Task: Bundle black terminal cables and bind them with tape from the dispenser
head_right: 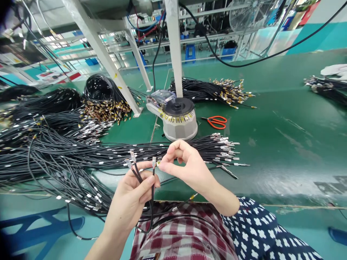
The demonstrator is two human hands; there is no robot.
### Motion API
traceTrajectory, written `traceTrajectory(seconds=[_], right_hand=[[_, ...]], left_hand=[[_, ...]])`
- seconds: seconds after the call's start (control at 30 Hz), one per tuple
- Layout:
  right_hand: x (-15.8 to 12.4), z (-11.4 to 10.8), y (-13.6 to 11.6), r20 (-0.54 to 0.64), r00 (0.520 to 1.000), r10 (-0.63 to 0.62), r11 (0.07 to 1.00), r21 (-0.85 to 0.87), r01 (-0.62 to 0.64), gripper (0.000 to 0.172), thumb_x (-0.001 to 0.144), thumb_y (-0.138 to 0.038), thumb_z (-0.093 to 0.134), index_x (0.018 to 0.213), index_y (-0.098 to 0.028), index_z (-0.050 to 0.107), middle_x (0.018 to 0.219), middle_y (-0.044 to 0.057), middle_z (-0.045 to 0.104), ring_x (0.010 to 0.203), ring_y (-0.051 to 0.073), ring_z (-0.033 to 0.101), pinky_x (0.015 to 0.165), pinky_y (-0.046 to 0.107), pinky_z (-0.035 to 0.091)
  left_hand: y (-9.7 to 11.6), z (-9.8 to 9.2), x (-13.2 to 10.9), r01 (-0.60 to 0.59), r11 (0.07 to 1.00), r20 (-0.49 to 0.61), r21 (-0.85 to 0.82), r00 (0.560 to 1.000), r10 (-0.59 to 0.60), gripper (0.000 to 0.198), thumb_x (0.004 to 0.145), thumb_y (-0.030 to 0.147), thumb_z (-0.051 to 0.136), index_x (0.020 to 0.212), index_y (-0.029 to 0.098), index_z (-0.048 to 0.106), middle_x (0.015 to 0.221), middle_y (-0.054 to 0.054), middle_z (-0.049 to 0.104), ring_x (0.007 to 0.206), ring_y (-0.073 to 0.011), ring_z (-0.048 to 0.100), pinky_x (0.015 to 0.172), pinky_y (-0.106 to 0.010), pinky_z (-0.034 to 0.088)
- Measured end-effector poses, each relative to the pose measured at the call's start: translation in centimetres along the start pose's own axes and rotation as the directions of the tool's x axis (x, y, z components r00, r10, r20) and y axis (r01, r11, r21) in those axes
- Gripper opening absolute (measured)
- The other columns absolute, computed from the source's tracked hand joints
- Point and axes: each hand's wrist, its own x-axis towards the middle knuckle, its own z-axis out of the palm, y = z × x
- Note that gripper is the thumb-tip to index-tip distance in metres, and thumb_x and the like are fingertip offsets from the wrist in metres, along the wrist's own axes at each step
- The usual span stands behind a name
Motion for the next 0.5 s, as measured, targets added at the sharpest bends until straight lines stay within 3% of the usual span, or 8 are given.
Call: traceTrajectory(seconds=[0.17, 0.5], right_hand=[[0.05, 0.68, 0.03, 0.006, 1.000, -0.007, 1.000, -0.026, 0.007, 0.028, 0.075, -0.020, 0.072, 0.083, -0.022, 0.045, 0.074, -0.002, 0.065, 0.069, 0.014, 0.058, 0.069, 0.031, 0.045], [-0.14, 0.90, -0.64, -0.026, 0.999, -0.032, 0.994, -0.102, 0.029, 0.026, 0.075, -0.016, 0.069, 0.081, -0.022, 0.045, 0.073, -0.003, 0.065, 0.069, 0.014, 0.056, 0.072, 0.032, 0.044]], left_hand=[[0.01, 0.31, -0.31, -0.005, 1.000, -0.013, -0.012, 1.000, 0.005, 0.032, 0.074, 0.022, 0.075, 0.104, 0.017, 0.065, 0.060, -0.002, 0.065, 0.040, -0.0018, 0.031, 0.040, -0.017, 0.021], [-0.23, 0.23, -0.51, -0.041, 0.999, -0.029, 0.004, 0.999, 0.041, 0.027, 0.076, 0.017, 0.073, 0.102, 0.019, 0.069, 0.061, -0.001, 0.065, 0.042, -0.0026, 0.035, 0.041, -0.016, 0.024]])
